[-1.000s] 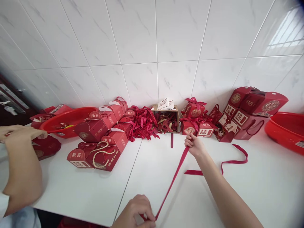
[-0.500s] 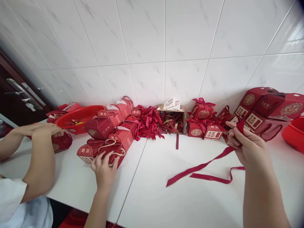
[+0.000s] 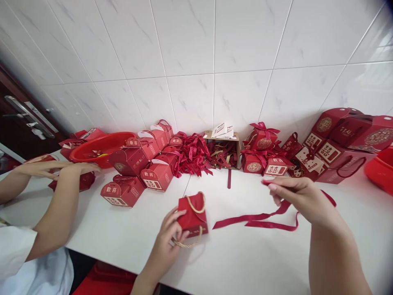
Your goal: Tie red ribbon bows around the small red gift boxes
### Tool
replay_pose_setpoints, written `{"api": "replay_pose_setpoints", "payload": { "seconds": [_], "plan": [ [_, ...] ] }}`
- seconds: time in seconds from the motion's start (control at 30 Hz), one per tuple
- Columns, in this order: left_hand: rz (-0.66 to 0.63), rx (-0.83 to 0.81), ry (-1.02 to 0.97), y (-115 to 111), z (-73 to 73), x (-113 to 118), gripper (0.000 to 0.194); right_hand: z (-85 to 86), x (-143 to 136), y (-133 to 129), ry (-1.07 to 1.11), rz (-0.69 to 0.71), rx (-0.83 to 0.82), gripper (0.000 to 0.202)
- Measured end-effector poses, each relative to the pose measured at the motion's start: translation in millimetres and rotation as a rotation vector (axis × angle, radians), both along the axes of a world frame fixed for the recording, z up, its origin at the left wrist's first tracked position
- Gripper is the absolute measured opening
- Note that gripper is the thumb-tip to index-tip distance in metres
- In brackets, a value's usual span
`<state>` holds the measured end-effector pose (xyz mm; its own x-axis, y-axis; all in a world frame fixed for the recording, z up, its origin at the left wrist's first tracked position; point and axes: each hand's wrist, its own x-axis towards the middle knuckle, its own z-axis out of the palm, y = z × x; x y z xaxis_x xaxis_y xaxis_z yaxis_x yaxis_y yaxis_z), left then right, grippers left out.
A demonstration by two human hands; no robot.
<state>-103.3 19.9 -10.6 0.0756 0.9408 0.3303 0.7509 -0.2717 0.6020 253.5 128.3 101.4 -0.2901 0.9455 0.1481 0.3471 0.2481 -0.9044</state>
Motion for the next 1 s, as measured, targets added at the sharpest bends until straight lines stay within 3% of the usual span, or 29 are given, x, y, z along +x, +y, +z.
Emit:
{"api": "replay_pose_setpoints", "payload": {
  "seconds": [0.07,0.13,0.2,0.33,0.43,0.57,0.67,0.73,0.83,1.0],
  "plan": [
    [-0.145,-0.116,0.005,-6.0,11.1,18.4,0.012,-0.2,-12.4,-1.9,-0.077,0.149,-0.131,0.037],
    [-0.295,-0.172,-0.044,-7.4,23.1,28.2,0.03,-2.0,-23.7,-2.7,-0.166,0.29,-0.192,0.034],
    [-0.366,-0.153,-0.135,-2.0,33.1,31.9,0.04,-4.3,-32.3,-2.5,-0.21,0.391,-0.157,0.028],
    [-0.217,-0.158,-0.119,23.2,41.9,39.8,0.02,-7.7,-40.3,-0.7,-0.224,0.447,-0.042,0.024],
    [-0.177,-0.219,-0.017,40.7,41.1,49.7,0.023,-10.1,-41.1,1.4,-0.246,0.466,-0.059,0.027],
    [-0.231,-0.239,-0.023,51.3,36.6,56.7,0.051,-13.4,-41.5,4.3,-0.256,0.548,-0.261,0.035],
    [-0.205,-0.262,-0.158,54.9,32.4,58.7,0.073,-15.6,-46.2,7.1,-0.306,0.581,-0.34,0.037],
    [-0.137,-0.269,-0.238,57.1,29.4,60.5,0.066,-18.8,-51.9,10.1,-0.343,0.613,-0.365,0.038],
    [-0.068,-0.236,-0.234,58.7,26.1,63.6,0.035,-28.0,-61.8,16.8,-0.349,0.688,-0.42,0.036],
    [-0.101,-0.232,-0.263,56.4,24.6,69.1,0.018,-46.0,-74.4,26.2,-0.203,0.722,-0.559,0.034]
  ]
}}
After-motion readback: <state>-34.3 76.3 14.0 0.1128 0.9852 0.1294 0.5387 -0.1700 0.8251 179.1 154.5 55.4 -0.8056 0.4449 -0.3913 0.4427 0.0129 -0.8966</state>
